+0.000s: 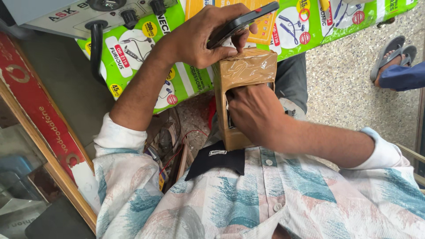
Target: The person disassembles a smartphone, applies adhesive to the internal frame, and reattaches the back cover. They then retrieve a rubber band from a box and wrap it around the phone to secure the back cover while the adhesive sets.
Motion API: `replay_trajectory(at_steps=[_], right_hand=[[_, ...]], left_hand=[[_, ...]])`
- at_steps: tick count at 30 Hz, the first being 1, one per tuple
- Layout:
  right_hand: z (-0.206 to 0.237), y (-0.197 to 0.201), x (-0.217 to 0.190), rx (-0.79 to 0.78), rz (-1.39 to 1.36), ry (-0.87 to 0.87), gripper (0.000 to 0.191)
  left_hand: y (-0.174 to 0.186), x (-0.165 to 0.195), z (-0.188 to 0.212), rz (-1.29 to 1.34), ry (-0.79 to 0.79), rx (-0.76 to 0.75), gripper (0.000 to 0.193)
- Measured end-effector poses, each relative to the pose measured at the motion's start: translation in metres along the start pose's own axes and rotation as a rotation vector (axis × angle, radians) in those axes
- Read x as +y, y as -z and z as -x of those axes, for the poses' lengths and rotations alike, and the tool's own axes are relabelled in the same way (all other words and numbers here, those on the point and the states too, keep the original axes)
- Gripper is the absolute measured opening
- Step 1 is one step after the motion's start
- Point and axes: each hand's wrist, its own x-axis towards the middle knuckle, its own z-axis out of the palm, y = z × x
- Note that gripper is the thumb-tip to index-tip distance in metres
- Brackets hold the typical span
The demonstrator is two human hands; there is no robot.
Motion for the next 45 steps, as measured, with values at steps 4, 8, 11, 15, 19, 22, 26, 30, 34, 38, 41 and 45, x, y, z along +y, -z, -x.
replay_trajectory(at_steps=[4, 8, 11, 15, 19, 22, 26, 30, 34, 38, 41, 45], right_hand=[[-0.007, 0.000, 0.002, -0.130, 0.103, 0.024, 0.017], [-0.006, 0.000, 0.000, -0.102, 0.126, 0.034, 0.017], [-0.004, -0.003, -0.001, -0.072, 0.193, 0.035, 0.018], [-0.005, -0.008, -0.003, -0.072, 0.148, -0.050, 0.019], [-0.005, -0.001, -0.006, 0.000, 0.215, -0.029, 0.025], [0.008, 0.014, -0.006, -0.006, 0.065, -0.001, 0.029], [0.037, 0.031, 0.002, 0.177, -0.157, 0.090, 0.040], [0.055, 0.034, 0.009, 0.179, -0.081, 0.130, 0.041], [0.065, 0.036, 0.005, 0.142, -0.128, 0.094, 0.042], [0.064, 0.040, 0.000, 0.071, -0.139, 0.073, 0.048], [0.055, 0.036, -0.001, 0.064, -0.074, 0.046, 0.052], [0.037, 0.020, -0.005, -0.052, -0.159, -0.027, 0.031]], left_hand=[[0.000, -0.003, 0.001, -0.044, -0.007, 0.005, 0.051], [0.001, -0.004, 0.000, -0.083, -0.063, 0.017, 0.056], [0.000, -0.004, 0.000, -0.136, -0.058, 0.023, 0.054], [0.000, -0.001, 0.000, -0.103, -0.044, 0.017, 0.049], [0.001, 0.003, -0.002, -0.159, -0.009, 0.016, 0.049], [0.000, 0.005, -0.003, -0.116, 0.000, 0.013, 0.046], [0.001, 0.004, -0.003, -0.068, -0.031, 0.019, 0.045], [0.001, -0.001, -0.003, -0.120, -0.007, 0.027, 0.042], [-0.001, -0.005, -0.003, -0.065, -0.008, 0.026, 0.040], [-0.002, -0.004, -0.004, -0.052, 0.009, 0.024, 0.036], [-0.001, -0.004, -0.004, -0.093, 0.001, 0.023, 0.036], [-0.001, -0.003, -0.004, -0.121, -0.017, 0.020, 0.036]])
